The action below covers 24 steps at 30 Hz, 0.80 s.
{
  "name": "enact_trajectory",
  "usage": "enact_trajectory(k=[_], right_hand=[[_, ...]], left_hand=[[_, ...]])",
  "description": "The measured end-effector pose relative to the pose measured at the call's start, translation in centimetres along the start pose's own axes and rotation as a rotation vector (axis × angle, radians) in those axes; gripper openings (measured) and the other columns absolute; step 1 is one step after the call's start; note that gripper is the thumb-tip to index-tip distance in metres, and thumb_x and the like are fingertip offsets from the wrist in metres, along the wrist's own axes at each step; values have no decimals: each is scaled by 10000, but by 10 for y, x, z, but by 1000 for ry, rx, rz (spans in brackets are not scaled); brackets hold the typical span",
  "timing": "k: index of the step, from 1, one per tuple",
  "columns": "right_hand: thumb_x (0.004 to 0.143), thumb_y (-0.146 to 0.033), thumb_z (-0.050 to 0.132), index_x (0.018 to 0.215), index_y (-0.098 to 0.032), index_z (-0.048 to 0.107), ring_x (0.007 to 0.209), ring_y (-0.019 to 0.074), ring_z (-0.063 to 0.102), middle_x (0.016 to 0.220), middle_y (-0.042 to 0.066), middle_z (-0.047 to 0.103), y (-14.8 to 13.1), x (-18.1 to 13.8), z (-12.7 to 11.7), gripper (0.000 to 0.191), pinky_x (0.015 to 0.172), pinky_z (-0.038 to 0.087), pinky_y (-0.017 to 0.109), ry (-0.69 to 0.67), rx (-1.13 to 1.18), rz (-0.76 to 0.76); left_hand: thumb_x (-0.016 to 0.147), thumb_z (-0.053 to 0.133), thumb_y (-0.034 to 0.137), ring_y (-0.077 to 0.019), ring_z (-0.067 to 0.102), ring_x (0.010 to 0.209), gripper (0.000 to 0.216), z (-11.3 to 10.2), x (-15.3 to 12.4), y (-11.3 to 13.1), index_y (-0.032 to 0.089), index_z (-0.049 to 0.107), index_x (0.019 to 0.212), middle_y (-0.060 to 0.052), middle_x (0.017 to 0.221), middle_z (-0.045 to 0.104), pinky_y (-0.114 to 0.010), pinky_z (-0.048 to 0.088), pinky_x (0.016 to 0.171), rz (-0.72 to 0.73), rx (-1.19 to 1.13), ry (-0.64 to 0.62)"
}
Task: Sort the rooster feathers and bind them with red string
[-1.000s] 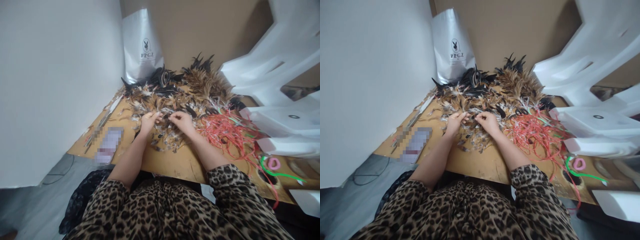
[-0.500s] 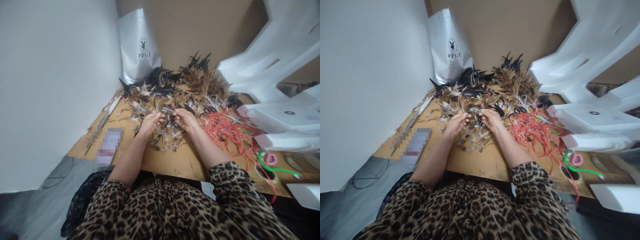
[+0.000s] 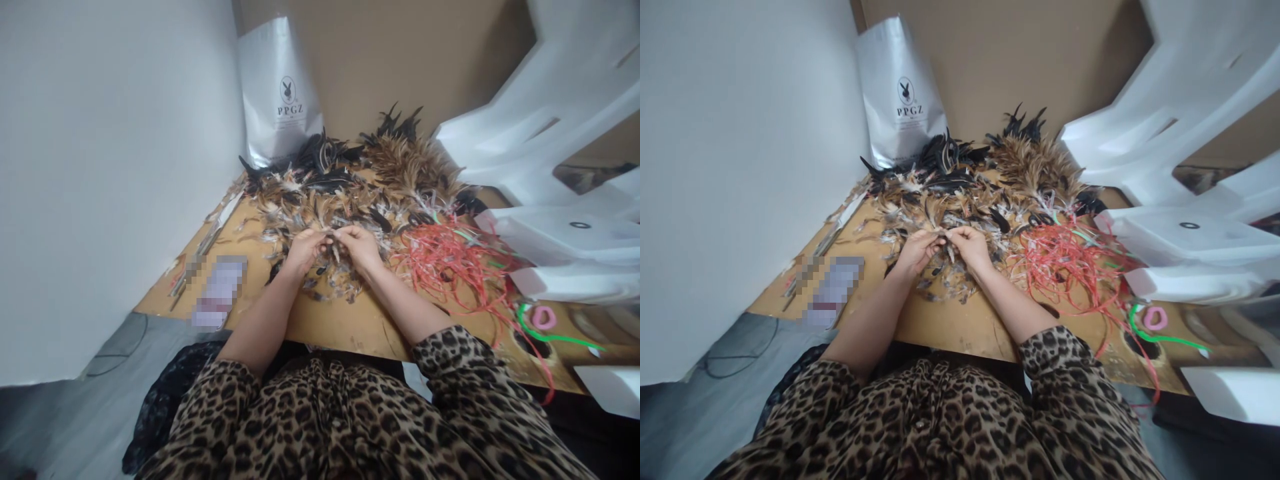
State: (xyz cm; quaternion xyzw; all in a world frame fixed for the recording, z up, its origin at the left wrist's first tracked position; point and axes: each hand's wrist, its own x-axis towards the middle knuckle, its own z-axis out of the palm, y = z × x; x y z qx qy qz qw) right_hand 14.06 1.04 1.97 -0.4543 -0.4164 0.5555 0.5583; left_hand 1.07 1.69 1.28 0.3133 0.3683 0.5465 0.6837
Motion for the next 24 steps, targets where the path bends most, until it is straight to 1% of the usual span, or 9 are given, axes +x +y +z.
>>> enact_trajectory(k=[3,5,7,9,11,14,18,22,24], right_hand=[[567,-417,739,644,-166,613,484,65,435,543,-34,558,1,-1,-1,291,463,351,200,3,-164,-126],[580,-442,730,641,-162,610,482,61,418,543,-34,543,-2,-2,-1,310,453,328,197,-42,-174,-137],[590,-456,728,645,-162,587,433,45,354,500,-55,480,-4,-3,-1,331,410,265,188,-111,-68,-37],[570,-443,751,646,-164,544,398,27,297,493,-75,428,-6,-4,-1,355,380,201,179,-175,87,116],[550,-413,774,668,-165,521,393,15,282,524,-80,424,-7,-4,-1,373,368,176,168,-220,196,235],[559,-382,780,704,-163,526,398,7,276,555,-79,433,-5,-4,-1,365,358,168,155,-239,258,308],[551,-371,786,694,-156,538,414,5,301,568,-70,468,-1,-6,2,358,364,177,145,-196,270,299],[536,-397,781,661,-167,530,424,21,338,576,-56,513,3,-8,5,362,371,214,160,-119,219,212],[552,-423,764,652,-174,533,410,30,335,537,-61,496,4,-8,5,353,371,220,172,-95,172,156]], left_hand=[[646,720,202,-55,565,558,158,0,1,-1,96,634,725,-29,669,644,-152,354,455,14,4,10],[634,731,219,-53,554,547,177,0,1,-1,96,627,708,-23,648,633,-151,350,450,24,3,3],[618,743,231,-52,545,535,194,-2,1,-2,98,622,692,-15,612,618,-150,353,455,35,1,-8],[615,746,259,-54,541,532,215,-2,0,-3,98,621,684,-17,598,614,-153,358,461,40,14,-21],[623,743,289,-55,540,539,233,-1,-1,-3,99,624,686,-23,610,616,-155,362,466,42,39,-26],[627,741,302,-58,543,549,241,2,-3,-3,101,621,679,-22,617,606,-158,371,472,50,72,-30],[630,733,264,-55,533,541,213,5,-4,-5,106,591,632,-14,605,586,-156,374,475,85,96,10],[634,708,244,-43,496,510,170,4,-1,-9,119,592,634,5,598,568,-160,356,461,111,154,43],[636,700,256,-42,480,493,174,2,1,-12,123,589,627,9,594,567,-166,347,455,133,179,39]])
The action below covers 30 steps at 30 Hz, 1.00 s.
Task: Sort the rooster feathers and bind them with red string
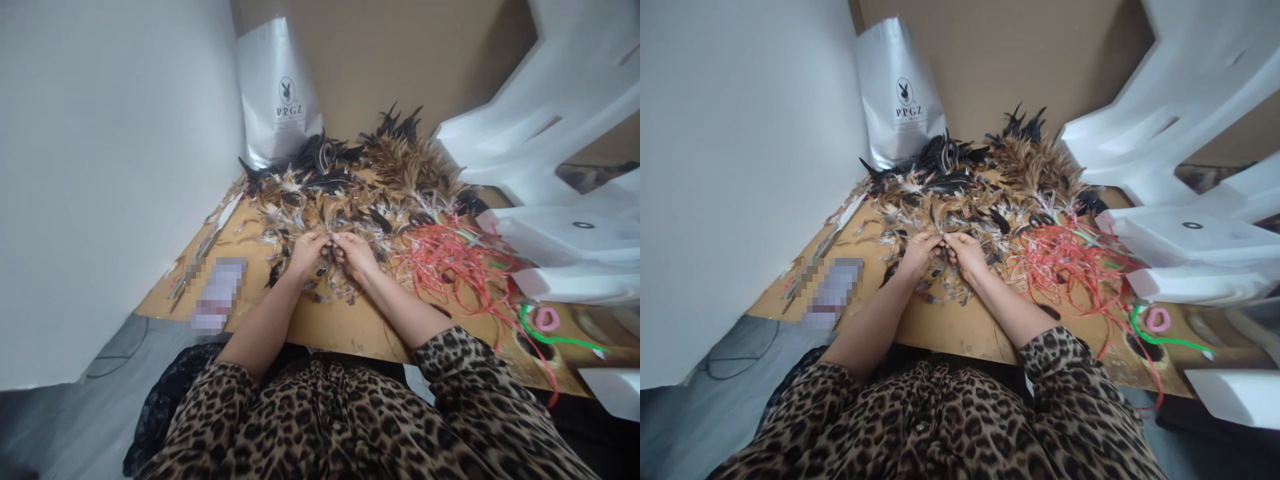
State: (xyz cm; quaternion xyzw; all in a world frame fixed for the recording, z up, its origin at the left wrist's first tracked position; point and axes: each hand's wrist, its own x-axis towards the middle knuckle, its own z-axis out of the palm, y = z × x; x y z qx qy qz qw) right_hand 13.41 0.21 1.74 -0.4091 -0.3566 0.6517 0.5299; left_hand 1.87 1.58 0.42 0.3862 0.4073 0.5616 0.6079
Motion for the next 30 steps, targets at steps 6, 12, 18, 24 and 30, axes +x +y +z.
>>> enact_trajectory(k=[6,12,18,24,30], right_hand=[[656,-492,666,646,-184,550,407,56,322,469,-66,435,4,1,-2,330,400,241,203,41,-249,-206],[779,-442,537,657,-182,554,531,95,431,574,-21,526,1,0,-7,288,516,352,219,44,-614,-444],[737,-368,596,707,-183,580,542,100,454,606,-17,552,-10,-1,-9,188,549,385,231,58,-630,-481],[720,-346,629,844,-194,617,548,92,460,666,-18,570,-17,0,-12,197,556,390,236,-44,-571,-514],[723,-360,627,814,-189,606,572,108,519,663,-4,606,-20,1,-14,195,562,412,246,-69,-553,-466]], left_hand=[[649,701,325,-44,468,477,230,-2,3,-8,127,587,626,5,594,579,-182,338,463,56,9,-5],[668,697,373,-42,438,449,285,-1,1,-10,133,559,596,15,526,534,-184,317,459,52,25,18],[675,689,368,-42,426,444,282,-3,1,-8,137,551,591,9,548,549,-194,313,459,56,39,2],[665,702,366,-49,440,439,274,-3,1,-5,130,573,614,-4,547,563,-197,309,449,34,9,-66],[665,706,349,-48,450,448,249,-4,-1,-3,119,613,641,-13,558,575,-195,319,452,27,30,-134]])
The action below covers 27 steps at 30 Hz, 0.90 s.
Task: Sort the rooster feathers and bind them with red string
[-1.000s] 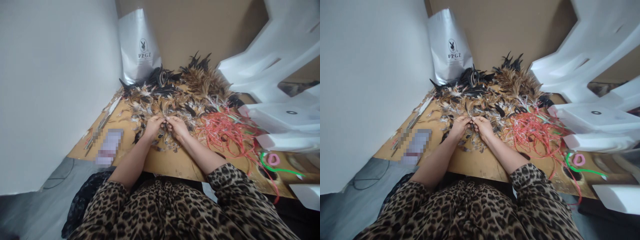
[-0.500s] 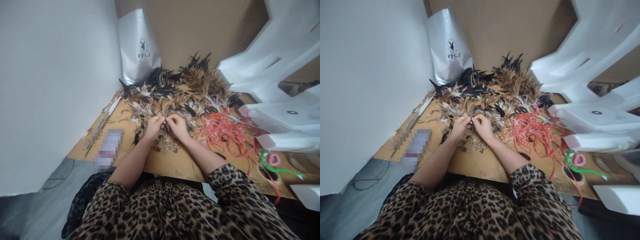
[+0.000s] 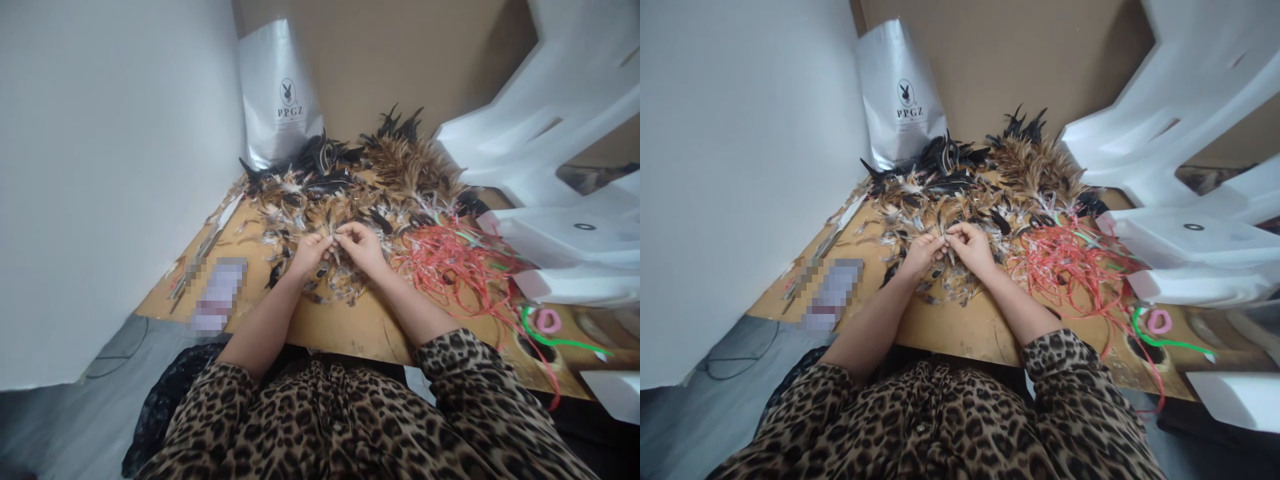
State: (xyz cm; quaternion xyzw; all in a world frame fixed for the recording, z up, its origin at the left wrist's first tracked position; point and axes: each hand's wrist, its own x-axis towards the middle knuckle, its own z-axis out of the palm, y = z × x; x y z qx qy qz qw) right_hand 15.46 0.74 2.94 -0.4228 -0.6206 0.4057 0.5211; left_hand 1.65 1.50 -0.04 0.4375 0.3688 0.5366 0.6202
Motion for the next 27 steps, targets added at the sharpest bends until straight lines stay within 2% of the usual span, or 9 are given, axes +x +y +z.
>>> enact_trajectory(k=[3,7,13,18,22,27], right_hand=[[708,-364,640,754,-185,588,548,99,499,646,-6,603,-1,1,-1,193,543,400,239,28,15,15],[674,-367,668,768,-177,597,524,82,462,630,-20,581,-3,4,-2,223,523,379,228,45,34,49],[658,-383,685,702,-171,595,544,91,473,615,-17,570,0,7,-6,235,546,394,236,-15,6,40],[667,-371,687,648,-174,580,566,97,478,628,-14,571,2,7,-6,225,585,400,247,40,6,-5],[656,-387,689,632,-172,568,562,97,461,610,-19,554,3,7,-4,248,582,385,245,95,0,29],[661,-406,668,622,-171,547,526,85,411,578,-32,517,5,6,-2,267,543,348,235,114,-33,73]], left_hand=[[656,714,357,-43,454,456,262,1,-1,3,114,616,642,-12,561,571,-188,321,453,-26,-34,-2],[625,737,363,-42,465,467,286,2,-3,7,109,605,630,-11,561,572,-177,323,449,-70,-63,-14],[594,759,351,-40,486,477,307,1,-3,7,88,604,634,-13,568,584,-169,338,453,-103,-99,-61],[611,753,333,-45,524,517,289,1,-2,7,88,617,679,-34,652,636,-164,356,460,-104,-134,-23],[624,744,330,-54,553,544,281,1,-2,7,86,634,710,-60,733,672,-163,373,468,-100,-117,-10],[617,740,334,-63,552,533,275,2,-2,5,88,649,700,-69,712,679,-175,391,482,-89,-24,-12]])
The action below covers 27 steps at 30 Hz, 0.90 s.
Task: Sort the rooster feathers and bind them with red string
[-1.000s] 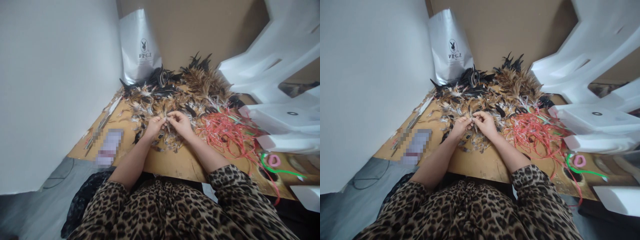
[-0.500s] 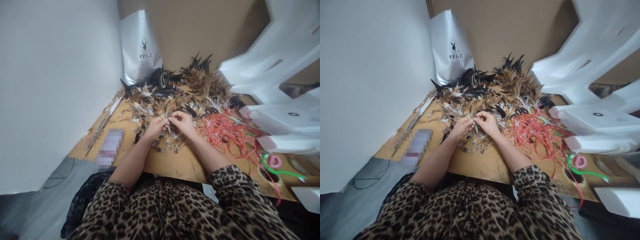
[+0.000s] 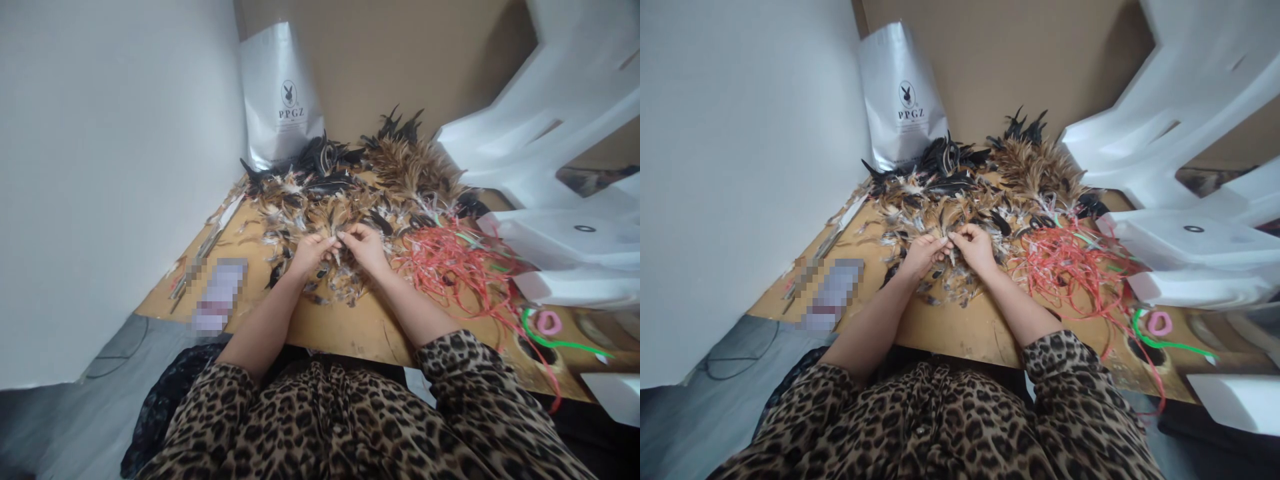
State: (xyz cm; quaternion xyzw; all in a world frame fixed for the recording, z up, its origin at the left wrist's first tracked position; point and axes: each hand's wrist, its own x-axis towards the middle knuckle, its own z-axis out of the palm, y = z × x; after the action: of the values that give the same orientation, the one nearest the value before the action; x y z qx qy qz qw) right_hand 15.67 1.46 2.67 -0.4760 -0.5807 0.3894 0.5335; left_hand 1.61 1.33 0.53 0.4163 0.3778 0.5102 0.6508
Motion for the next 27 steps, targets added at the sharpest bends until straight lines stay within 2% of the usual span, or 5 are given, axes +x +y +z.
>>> enact_trajectory(k=[7,11,15,23,27], right_hand=[[653,-410,673,615,-170,549,517,79,404,562,-31,513,1,0,-1,273,520,337,226,1,35,24],[637,-425,693,701,-167,611,514,81,424,574,-27,549,-3,0,-1,278,508,349,224,-13,97,86],[611,-406,720,722,-164,647,556,94,497,630,-9,616,-3,-1,-1,276,569,398,237,-100,137,151],[634,-369,707,600,-174,629,547,92,485,573,-28,591,2,-1,0,213,566,372,237,-33,95,58],[626,-362,713,581,-174,619,537,88,473,552,-35,571,2,-3,1,214,559,366,234,-13,100,48]], left_hand=[[629,720,336,-69,526,470,259,3,-1,1,86,653,644,-55,591,643,-199,384,464,48,140,1],[635,713,342,-69,547,506,260,1,-1,2,91,651,667,-76,676,680,-192,400,485,55,92,53],[637,706,350,-86,578,537,273,-1,1,2,89,665,704,-100,744,700,-191,409,485,51,100,51],[675,678,385,-96,580,520,290,0,-1,3,96,682,697,-104,739,702,-212,433,489,71,260,-27],[675,679,395,-84,547,478,291,0,-3,4,105,687,688,-67,622,672,-206,425,480,66,281,-48]])
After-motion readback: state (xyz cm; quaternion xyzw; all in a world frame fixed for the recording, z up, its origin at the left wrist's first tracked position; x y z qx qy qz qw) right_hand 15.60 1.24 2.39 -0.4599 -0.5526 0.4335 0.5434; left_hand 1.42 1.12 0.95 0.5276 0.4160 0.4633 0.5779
